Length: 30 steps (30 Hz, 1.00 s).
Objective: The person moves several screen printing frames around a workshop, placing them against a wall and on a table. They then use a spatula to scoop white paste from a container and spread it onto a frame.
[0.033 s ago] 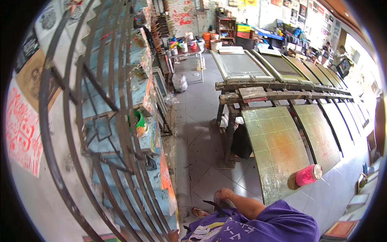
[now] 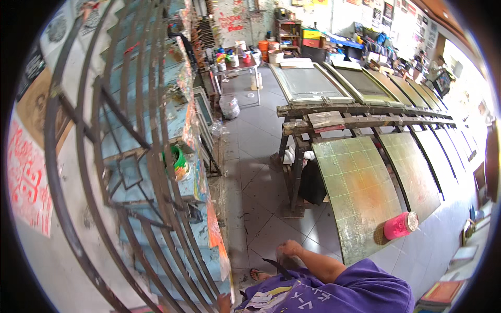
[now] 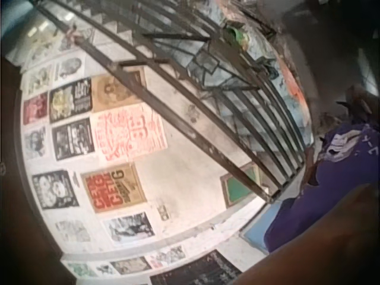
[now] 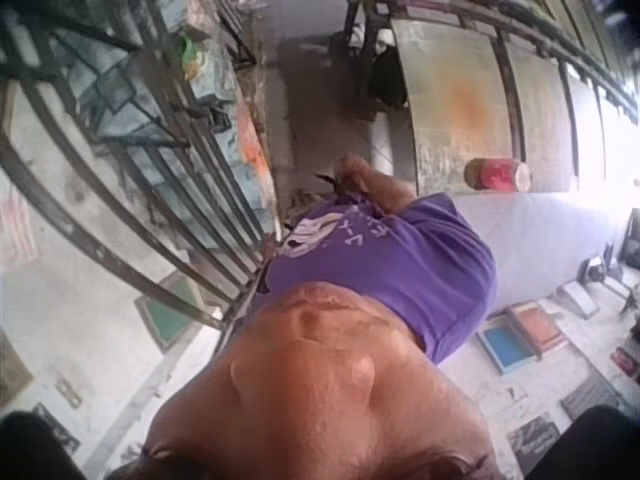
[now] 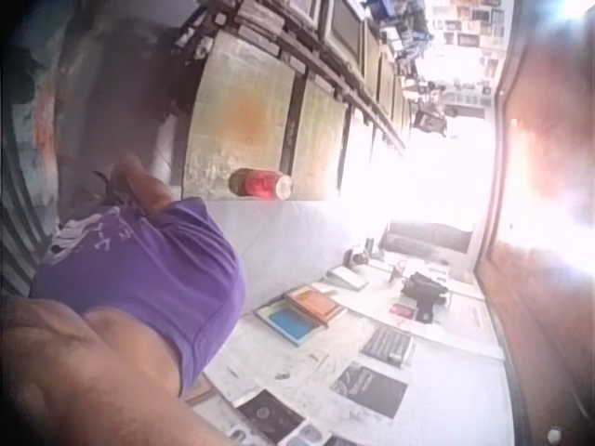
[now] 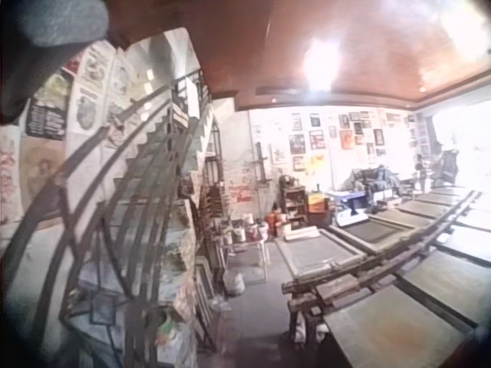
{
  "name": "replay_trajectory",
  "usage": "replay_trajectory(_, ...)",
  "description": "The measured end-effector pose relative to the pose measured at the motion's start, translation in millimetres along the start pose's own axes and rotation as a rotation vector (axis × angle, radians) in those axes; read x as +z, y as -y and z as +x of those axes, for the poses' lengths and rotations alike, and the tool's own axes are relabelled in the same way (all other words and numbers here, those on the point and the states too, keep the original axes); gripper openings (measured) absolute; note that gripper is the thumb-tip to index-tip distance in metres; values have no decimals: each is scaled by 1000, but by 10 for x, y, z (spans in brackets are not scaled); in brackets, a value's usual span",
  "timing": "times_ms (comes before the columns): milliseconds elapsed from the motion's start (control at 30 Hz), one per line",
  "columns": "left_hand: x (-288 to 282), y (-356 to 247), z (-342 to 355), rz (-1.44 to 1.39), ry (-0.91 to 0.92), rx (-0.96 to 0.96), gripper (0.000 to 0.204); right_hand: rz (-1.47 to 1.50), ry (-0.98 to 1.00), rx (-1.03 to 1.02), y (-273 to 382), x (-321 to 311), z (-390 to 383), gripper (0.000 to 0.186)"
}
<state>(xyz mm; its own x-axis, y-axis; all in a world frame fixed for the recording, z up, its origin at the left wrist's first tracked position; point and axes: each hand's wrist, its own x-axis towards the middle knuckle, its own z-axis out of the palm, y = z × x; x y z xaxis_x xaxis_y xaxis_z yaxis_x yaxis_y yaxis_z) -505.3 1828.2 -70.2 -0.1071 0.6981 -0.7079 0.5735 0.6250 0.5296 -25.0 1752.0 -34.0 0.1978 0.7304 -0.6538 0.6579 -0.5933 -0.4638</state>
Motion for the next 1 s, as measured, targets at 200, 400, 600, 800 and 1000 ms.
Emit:
replay_trajectory(200,476,-2141,1489,255,177,353,54,447,-369,-85,453,-1151,402,56)
replay_trajectory(400,1337,-4217,2182,144,334,301,53,410,-336,11,541,-2319,1046,54)
replay_trajectory(600,1780,-5666,2182,27,437,272,58,445,-428,-101,773,-3555,1871,52)
replay_trajectory(800,1911,-6376,2696,-34,366,64,55,476,-449,-202,1149,-4698,2603,53)
replay_trajectory(1000,2102,-7169,3605,-115,430,-10,53,501,-450,-275,1468,-5708,3540,50)
